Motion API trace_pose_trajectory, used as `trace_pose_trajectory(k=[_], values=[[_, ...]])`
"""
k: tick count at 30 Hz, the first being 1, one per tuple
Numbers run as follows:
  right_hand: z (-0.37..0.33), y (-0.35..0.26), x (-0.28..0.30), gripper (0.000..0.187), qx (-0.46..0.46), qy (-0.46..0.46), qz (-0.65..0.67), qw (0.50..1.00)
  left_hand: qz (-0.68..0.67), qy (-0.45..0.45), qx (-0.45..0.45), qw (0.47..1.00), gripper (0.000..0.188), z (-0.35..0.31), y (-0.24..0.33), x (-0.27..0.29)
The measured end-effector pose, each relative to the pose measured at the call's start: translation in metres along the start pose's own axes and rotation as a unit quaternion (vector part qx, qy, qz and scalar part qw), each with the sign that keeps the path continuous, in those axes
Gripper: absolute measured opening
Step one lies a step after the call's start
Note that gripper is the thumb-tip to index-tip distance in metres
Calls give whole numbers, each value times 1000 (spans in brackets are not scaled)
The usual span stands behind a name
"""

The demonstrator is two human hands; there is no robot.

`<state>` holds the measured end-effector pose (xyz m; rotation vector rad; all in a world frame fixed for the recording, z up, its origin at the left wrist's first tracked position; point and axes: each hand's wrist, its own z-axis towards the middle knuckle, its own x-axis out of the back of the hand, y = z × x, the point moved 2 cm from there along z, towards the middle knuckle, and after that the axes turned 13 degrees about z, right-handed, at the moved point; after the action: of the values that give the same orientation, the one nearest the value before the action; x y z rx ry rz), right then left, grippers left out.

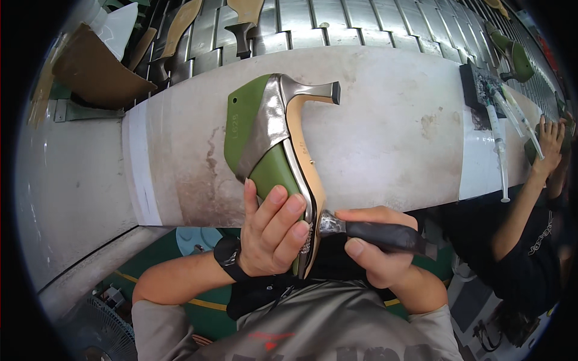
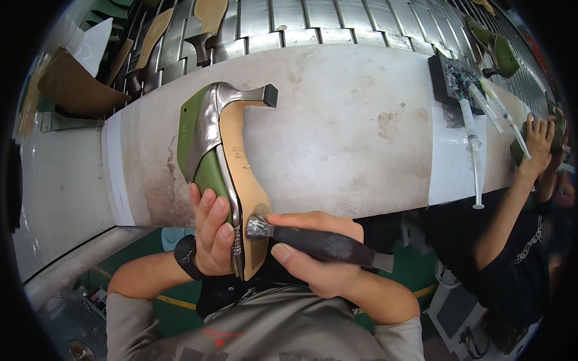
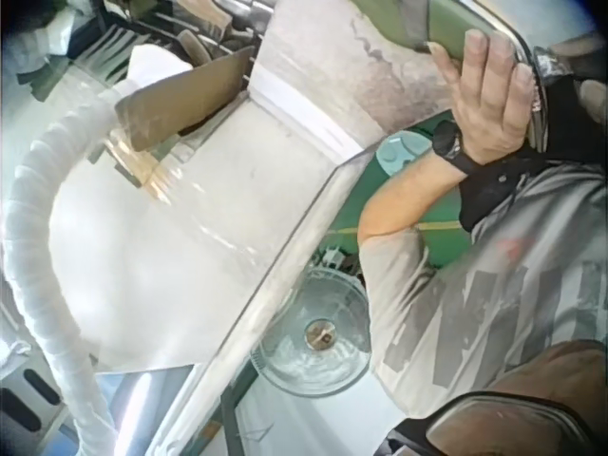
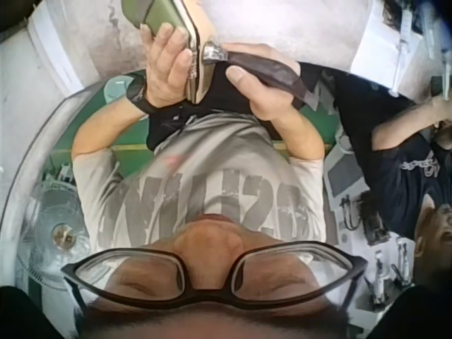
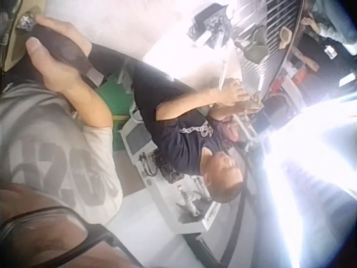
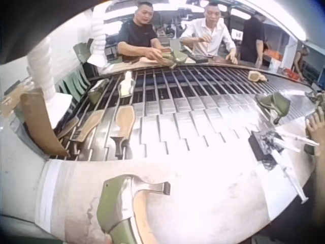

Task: The person manufactures heeled shoes at a workbench by using a hammer to secure the heel to the sole and upper, then positioning and pressing a sole piece onto the bottom of the shoe. The person repeats these actions for a second shoe, picking them up from a conveyor belt.

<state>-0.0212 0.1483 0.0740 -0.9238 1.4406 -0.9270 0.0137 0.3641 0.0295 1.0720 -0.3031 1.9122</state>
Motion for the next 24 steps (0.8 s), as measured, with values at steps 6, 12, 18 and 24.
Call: trace_pose_trajectory(k=[6,12,18,24], values=[[31,-47,4,36,-23,-132,-180,974,-9,11,6,1000,47,1,0,0],[26,-51,-10,37,-6,-138,-201,970,2,23,21,1000,46,2,2,-1],[3,-49,-19,40,-43,-93,-219,970,2,21,24,999,47,4,2,-1],[-3,-53,-27,45,-48,-110,-274,954,-1,25,38,999,42,0,4,-3]])
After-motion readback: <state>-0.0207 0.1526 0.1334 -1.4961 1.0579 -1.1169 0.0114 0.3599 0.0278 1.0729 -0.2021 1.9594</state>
